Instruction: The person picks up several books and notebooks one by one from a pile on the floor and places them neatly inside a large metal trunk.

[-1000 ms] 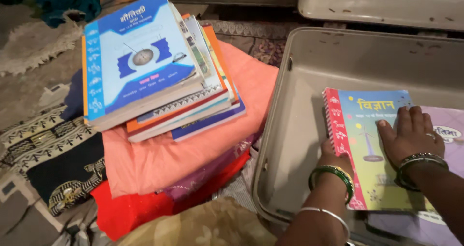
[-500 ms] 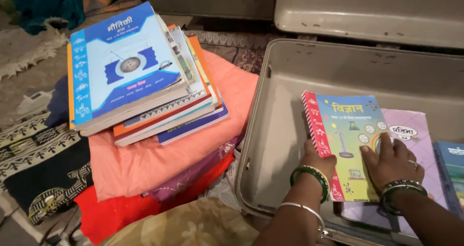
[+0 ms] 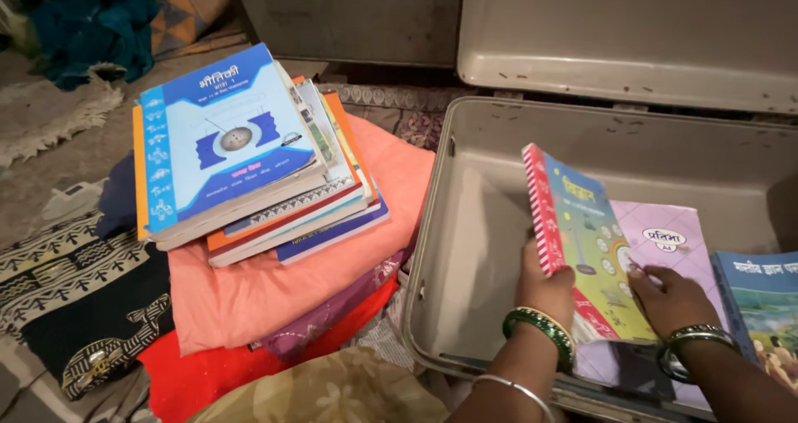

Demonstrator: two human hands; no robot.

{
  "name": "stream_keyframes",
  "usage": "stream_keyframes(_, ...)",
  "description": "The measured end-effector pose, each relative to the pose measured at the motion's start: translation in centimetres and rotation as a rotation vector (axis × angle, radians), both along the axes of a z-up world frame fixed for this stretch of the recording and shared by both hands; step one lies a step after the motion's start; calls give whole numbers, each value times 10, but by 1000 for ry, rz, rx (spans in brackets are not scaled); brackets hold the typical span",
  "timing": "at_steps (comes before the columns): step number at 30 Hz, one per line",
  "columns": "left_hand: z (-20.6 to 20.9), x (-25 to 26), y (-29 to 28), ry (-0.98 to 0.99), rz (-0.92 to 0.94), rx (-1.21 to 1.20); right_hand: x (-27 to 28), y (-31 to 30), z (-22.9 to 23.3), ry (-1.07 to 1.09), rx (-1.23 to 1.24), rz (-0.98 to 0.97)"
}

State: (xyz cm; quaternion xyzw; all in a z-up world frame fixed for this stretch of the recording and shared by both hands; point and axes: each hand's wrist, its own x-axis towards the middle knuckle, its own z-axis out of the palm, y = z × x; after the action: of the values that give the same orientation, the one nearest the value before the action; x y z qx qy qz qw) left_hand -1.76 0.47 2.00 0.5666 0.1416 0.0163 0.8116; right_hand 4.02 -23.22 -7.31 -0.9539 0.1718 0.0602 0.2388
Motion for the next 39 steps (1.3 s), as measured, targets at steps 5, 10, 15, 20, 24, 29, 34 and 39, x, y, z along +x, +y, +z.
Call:
stream_keyframes(5, -15, 9, 19, 16, 0, -257, 14, -43, -37, 252, 141, 54)
stream_keyframes(10, -26, 12, 53, 79, -55, -413, -23, -10, -1, 448, 1198, -176)
stream_keyframes(15, -46, 14, 69, 223, -42, -272, -40, 36, 57, 231, 1117, -242)
stream_keyframes(20, -58, 13, 68, 219, -143, -268, -43, 35, 67, 150, 1146, -198)
stream_keyframes(24, -35, 9, 71, 404, -258, -209, -46, 36, 77, 40, 1154, -318)
stream_keyframes(29, -7, -6, 75, 514, -323, -146, -56, 40, 92, -14, 1069, -390)
stream_keyframes(34, 7, -11, 73, 460, -330, 29, -69, 53, 104, -89, 991, -374)
stream_keyframes(39, 24, -18, 69, 363, -296, 191, -78, 52, 104, -136, 988, -358)
